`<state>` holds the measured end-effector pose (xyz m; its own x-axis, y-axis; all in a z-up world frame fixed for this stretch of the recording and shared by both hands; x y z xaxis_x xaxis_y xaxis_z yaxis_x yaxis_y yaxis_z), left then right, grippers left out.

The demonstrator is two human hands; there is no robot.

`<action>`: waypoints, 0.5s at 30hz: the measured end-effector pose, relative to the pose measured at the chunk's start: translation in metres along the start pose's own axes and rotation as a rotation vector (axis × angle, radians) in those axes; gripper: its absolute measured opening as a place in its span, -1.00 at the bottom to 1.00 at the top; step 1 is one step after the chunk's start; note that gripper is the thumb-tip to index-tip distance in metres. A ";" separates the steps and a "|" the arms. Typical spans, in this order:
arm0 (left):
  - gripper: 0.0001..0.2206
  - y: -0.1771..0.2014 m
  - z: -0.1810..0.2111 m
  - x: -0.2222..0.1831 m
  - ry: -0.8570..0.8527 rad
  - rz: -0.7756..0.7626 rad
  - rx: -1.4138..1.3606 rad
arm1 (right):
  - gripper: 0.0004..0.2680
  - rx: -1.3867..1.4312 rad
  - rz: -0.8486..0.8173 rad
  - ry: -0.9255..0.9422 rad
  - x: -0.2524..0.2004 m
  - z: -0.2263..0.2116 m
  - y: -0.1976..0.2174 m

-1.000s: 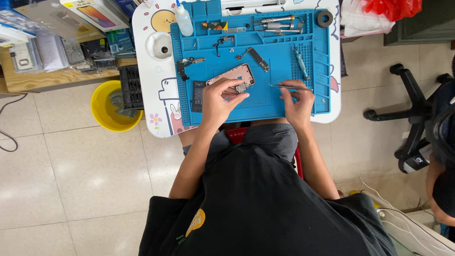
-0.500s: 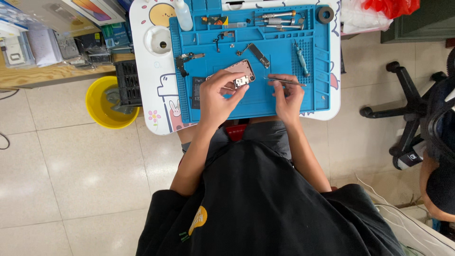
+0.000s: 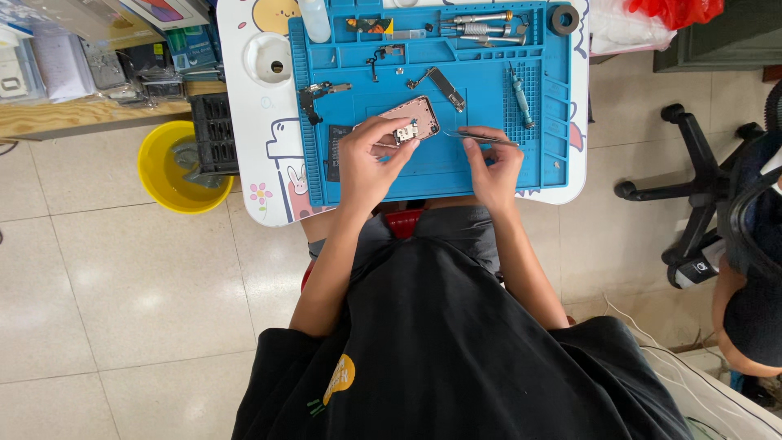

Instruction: The person disassembles a smartphone on a blue work mat, using tweezers and a screwdriver to remove and reposition small internal components. They handle the phone casing, a battery, and various connectors, placing parts on the mat and adjusting them with tools.

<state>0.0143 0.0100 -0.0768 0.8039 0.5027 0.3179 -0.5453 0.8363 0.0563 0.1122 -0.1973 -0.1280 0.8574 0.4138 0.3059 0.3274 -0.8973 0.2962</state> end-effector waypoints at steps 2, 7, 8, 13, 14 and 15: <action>-0.76 0.005 -0.014 0.001 0.003 -0.004 0.015 | -0.93 -0.012 0.008 0.013 0.007 0.003 0.002; -0.76 0.016 -0.042 0.003 -0.022 0.005 0.134 | -0.96 0.013 0.055 0.093 0.052 0.003 -0.005; -0.77 0.018 -0.044 0.005 -0.016 -0.019 0.202 | -0.94 -0.007 0.050 0.136 0.066 0.003 -0.010; -0.77 0.019 -0.062 0.006 0.043 -0.018 0.270 | -0.91 -0.072 -0.095 0.210 0.124 0.026 -0.029; -0.77 0.019 -0.066 0.005 0.036 -0.006 0.258 | -0.91 -0.118 -0.121 0.266 0.131 0.032 -0.033; -0.76 0.019 -0.070 0.004 0.030 0.006 0.246 | -0.90 -0.165 -0.147 0.322 0.139 0.037 -0.037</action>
<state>0.0238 0.0429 -0.1407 0.8049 0.5170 0.2912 -0.5888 0.7565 0.2846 0.2342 -0.1127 -0.1301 0.6291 0.5868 0.5098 0.3469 -0.7988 0.4914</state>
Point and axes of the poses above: each hand's wrist, its own x-axis towards the middle knuckle, its own y-axis out of the back of the hand, z = x × y, the point moved 1 cm from there along x, towards the middle knuckle, and after that the axes turned 1 degree about -z, right-handed, at the moved point
